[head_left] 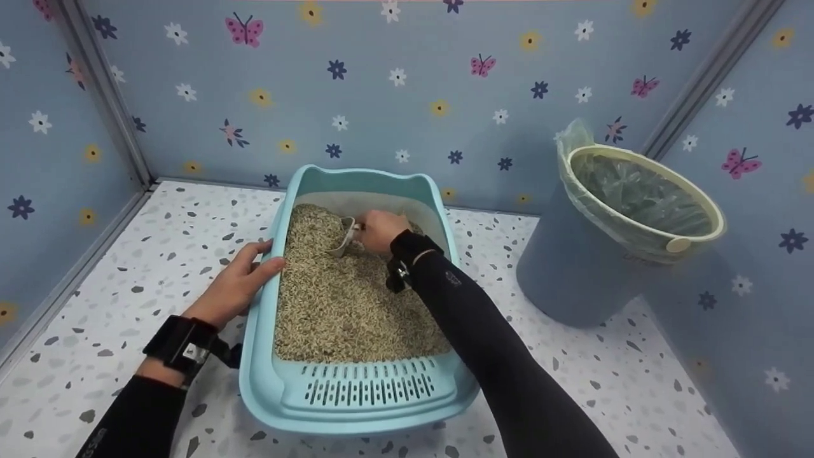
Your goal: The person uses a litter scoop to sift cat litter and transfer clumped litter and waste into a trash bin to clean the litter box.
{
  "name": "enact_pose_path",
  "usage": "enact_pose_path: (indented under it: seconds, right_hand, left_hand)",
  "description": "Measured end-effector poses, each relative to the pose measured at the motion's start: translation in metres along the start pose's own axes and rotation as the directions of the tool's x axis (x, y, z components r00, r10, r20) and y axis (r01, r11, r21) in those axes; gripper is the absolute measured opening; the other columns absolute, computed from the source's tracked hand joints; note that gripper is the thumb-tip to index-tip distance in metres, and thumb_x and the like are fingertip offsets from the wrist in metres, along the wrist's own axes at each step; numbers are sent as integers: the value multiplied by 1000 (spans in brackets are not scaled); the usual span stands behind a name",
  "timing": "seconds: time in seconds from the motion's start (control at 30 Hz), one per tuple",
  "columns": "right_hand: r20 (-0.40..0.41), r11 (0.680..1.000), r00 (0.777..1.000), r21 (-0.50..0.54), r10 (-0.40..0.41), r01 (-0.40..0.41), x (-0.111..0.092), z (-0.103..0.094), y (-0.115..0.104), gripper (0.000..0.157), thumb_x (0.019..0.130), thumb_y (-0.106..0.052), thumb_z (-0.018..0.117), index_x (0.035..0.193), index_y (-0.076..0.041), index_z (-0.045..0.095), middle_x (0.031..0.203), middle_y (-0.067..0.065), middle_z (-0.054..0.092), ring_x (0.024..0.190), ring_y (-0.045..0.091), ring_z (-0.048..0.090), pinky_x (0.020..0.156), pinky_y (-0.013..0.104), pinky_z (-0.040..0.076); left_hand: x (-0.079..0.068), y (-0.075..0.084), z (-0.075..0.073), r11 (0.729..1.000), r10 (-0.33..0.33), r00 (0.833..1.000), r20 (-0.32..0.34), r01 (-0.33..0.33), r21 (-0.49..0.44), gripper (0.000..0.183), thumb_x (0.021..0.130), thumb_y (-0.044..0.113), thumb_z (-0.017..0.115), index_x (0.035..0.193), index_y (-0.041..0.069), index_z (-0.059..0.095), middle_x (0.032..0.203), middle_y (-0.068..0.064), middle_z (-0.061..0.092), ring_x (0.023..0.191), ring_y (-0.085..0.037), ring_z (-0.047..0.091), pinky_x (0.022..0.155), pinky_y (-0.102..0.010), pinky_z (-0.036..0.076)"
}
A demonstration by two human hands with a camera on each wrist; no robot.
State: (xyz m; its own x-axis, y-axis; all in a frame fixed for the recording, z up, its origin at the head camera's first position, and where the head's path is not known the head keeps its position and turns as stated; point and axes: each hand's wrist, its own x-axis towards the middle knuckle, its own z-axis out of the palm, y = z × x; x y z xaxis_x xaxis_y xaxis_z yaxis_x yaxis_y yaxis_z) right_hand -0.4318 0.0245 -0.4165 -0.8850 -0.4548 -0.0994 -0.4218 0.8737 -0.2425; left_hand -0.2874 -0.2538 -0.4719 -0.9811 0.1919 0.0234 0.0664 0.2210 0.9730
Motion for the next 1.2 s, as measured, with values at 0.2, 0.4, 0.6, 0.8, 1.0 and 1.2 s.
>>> enact_pose_path:
  seconds: [0.2,0.4,0.6,0.8,1.0,1.2]
  right_hand:
    - [-29,1000,1000,23,-12,12,0,4,-3,39,117,-39,62,149,-20,73,122,6,79,112,28,72,103,47,55]
    - [-40,989,999,141,-35,40,-9,2,-5,35,117,-34,63,142,-12,73,127,11,75,108,27,68,97,42,54]
    - [-16,957,998,281,-67,69,-19,1,-3,30,119,-27,59,133,-3,71,105,9,63,84,19,51,78,32,38]
    - [-57,937,997,341,-58,74,-30,4,-4,20,119,-26,58,118,-9,68,94,2,56,77,16,46,75,32,35]
    - [-94,929,995,366,-27,59,-48,1,-9,22,119,-27,58,120,-8,69,89,2,50,74,17,40,74,32,34]
    - [-159,917,986,398,48,19,-71,-11,-8,27,119,-28,58,135,-11,71,95,2,58,76,17,44,74,32,35]
  left_hand:
    - [-3,0,-1,1000,-7,1000,2,7,-4,80,117,48,55,178,13,17,142,-36,59,108,-38,74,79,-51,69]
    - [-3,2,-2,1000,1,1000,17,-2,7,80,118,48,53,178,11,15,140,-37,59,108,-37,73,79,-49,69]
    - [-4,0,-3,1000,1,1000,13,-1,22,80,118,48,52,178,11,15,138,-35,60,104,-34,73,78,-47,69]
    - [-1,-1,-2,1000,-2,1000,13,2,31,82,118,49,52,179,10,14,136,-33,60,103,-31,71,79,-46,68]
    - [1,-1,-1,1000,-1,1000,3,1,28,82,117,49,54,178,10,15,132,-32,60,99,-31,72,77,-47,68]
    - [3,0,0,999,14,1000,12,-14,36,84,118,49,52,178,8,12,136,-34,59,101,-33,71,77,-47,68]
